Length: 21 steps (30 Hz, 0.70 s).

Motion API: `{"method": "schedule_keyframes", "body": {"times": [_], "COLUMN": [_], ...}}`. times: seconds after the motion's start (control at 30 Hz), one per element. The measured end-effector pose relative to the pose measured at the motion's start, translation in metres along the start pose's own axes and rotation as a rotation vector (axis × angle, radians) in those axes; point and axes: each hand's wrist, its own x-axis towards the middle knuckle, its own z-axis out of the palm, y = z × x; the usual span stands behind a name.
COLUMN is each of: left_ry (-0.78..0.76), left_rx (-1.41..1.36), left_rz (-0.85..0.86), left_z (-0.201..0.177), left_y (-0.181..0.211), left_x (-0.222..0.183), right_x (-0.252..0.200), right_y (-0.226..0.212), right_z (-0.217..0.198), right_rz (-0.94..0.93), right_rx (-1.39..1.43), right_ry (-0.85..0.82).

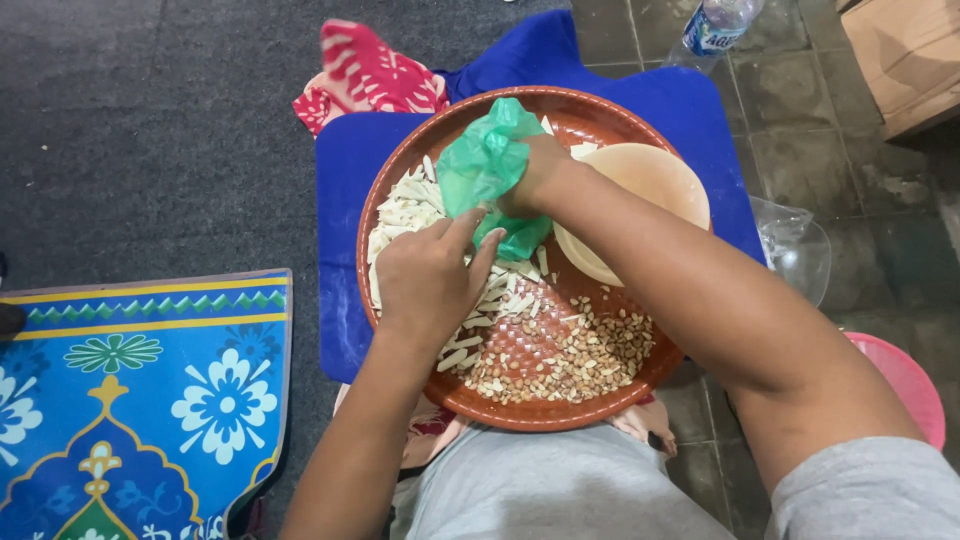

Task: Preparing small food wraps by applying liquid to pastry strips and rolling them around a filling.

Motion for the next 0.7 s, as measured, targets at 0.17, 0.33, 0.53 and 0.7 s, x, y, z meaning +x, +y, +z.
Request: {"method": "schedule_keyframes", "body": {"times": [0.17,0.33,0.53,0.7], "left_ry": [-0.008,-0.007,-0.023,-0.022], "left_rx": [-0.03,-0.025,-0.073,-0.099], "left_rz": [-0.045,-0.07,-0.095,-0.122], "left_z": [-0.002,-0.003,-0.015,-0.02], "left_y": [-0.002,-0.001,-0.004,-0.009], "left_x": [-0.004,-0.003,-0.001,-0.004], "right_x": [0.001,0.001,0.002,0.001], "right_y": [0.001,-0.002,-0.012,-0.024], "right_z": [-0.005,-0.011,-0.017,-0.022], "right_rz": [0.02,0.032,0.046,0.051], "right_rx": [0.055,0.09,0.141,0.18], "right_ry": [-0.002,0.0,-0.007,-0.008]}}
